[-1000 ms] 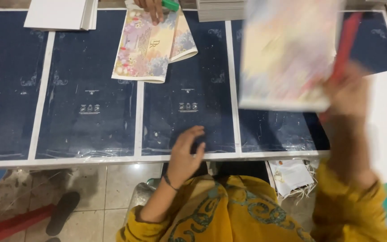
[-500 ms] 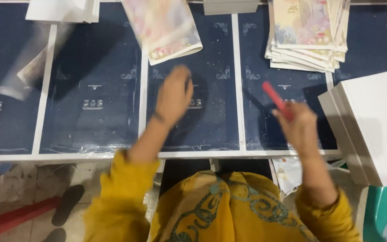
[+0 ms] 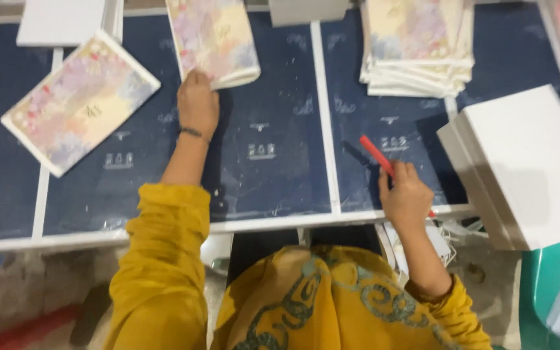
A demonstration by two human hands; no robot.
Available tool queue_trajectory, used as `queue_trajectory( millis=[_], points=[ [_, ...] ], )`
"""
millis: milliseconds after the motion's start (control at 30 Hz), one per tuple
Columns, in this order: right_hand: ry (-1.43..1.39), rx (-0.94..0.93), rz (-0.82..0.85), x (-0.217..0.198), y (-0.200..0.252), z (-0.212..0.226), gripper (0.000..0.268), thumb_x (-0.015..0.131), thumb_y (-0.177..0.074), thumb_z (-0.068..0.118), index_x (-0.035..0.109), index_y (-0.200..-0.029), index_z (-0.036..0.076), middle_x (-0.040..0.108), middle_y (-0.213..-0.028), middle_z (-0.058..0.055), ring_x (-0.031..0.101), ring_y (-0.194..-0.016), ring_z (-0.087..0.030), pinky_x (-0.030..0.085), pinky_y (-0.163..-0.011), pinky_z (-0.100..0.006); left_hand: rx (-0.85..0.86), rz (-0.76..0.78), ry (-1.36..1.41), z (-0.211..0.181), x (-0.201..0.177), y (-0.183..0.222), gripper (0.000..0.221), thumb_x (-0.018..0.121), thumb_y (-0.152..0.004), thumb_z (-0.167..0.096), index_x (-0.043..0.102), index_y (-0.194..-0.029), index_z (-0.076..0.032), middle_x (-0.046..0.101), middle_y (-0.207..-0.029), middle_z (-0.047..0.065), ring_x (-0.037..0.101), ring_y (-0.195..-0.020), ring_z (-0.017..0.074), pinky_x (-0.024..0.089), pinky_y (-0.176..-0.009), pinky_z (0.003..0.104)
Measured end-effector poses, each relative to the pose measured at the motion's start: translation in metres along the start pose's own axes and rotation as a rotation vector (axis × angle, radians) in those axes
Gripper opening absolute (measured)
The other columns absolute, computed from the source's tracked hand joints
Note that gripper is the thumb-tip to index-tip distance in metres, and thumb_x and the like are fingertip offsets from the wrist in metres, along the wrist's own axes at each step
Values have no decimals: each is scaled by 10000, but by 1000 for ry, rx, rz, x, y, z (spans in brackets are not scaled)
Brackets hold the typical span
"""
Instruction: Folding printed invitation cards and assembling them into folders using a creasing tool
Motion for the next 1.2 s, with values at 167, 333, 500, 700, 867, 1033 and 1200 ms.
queue_trajectory(
  millis=[167,333,500,700,867,1033,1200],
  points=[
    [25,69,20,1,3,-1,231,752,-914,403,739,-1082,246,651,-833,44,704,-630,-238,550,-559,-381,-113,-115,-257,28,-10,10,263,725,-837,-137,731,-1101,-148,592,-1282,102,524,-1280,414,477,-897,548],
    [-1,75,4,4,2,-1,229,749,-897,383,738,-1078,244,657,-825,39,708,-639,-246,548,-570,-390,-311,-95,448,13,-80,18,173,644,-1009,12,617,-1145,-89,414,-1478,139,447,-1403,441,463,-1106,579],
    [-35,64,15,2,2,-4,226,757,-905,361,741,-1078,216,660,-808,16,702,-626,-261,543,-567,-401,-412,-271,739,-15,-136,74,259,708,-877,108,663,-1113,11,457,-1361,199,539,-1312,439,490,-1086,493],
    [-411,130,74,11,-2,-13,243,846,-884,282,759,-1082,170,671,-776,-51,686,-664,-332,509,-574,-421,-647,-438,1245,-80,-198,119,621,816,-864,81,452,-1330,-108,460,-1307,79,509,-1269,200,481,-1121,340],
    [-1062,220,145,-109,-18,88,349,917,-784,217,797,-1111,189,689,-740,0,549,-573,-104,459,-539,-236,-627,-268,1412,-175,-229,139,537,734,-791,89,512,-1258,-56,634,-1225,129,634,-1200,222,555,-1014,346],
    [-997,-137,36,-170,-14,128,543,799,-772,173,703,-1300,85,738,-925,-83,653,-623,-279,549,-602,-347,-440,-44,1349,-239,-243,144,427,675,-859,158,556,-1217,-42,649,-1153,142,671,-1179,350,588,-997,464],
    [-934,-137,27,-186,-3,117,594,818,-746,206,692,-1299,29,688,-889,-150,675,-661,-363,574,-629,-415,-339,-14,1337,-252,-258,138,393,666,-881,128,580,-1245,6,621,-1123,150,682,-1107,348,580,-1005,458]
  ],
)
Point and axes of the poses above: each hand's wrist, its own y-axis away from the middle knuckle, its own x-axis out of the palm, z = x × y, the point moved 4 cm from there along -y, towards the middle knuckle
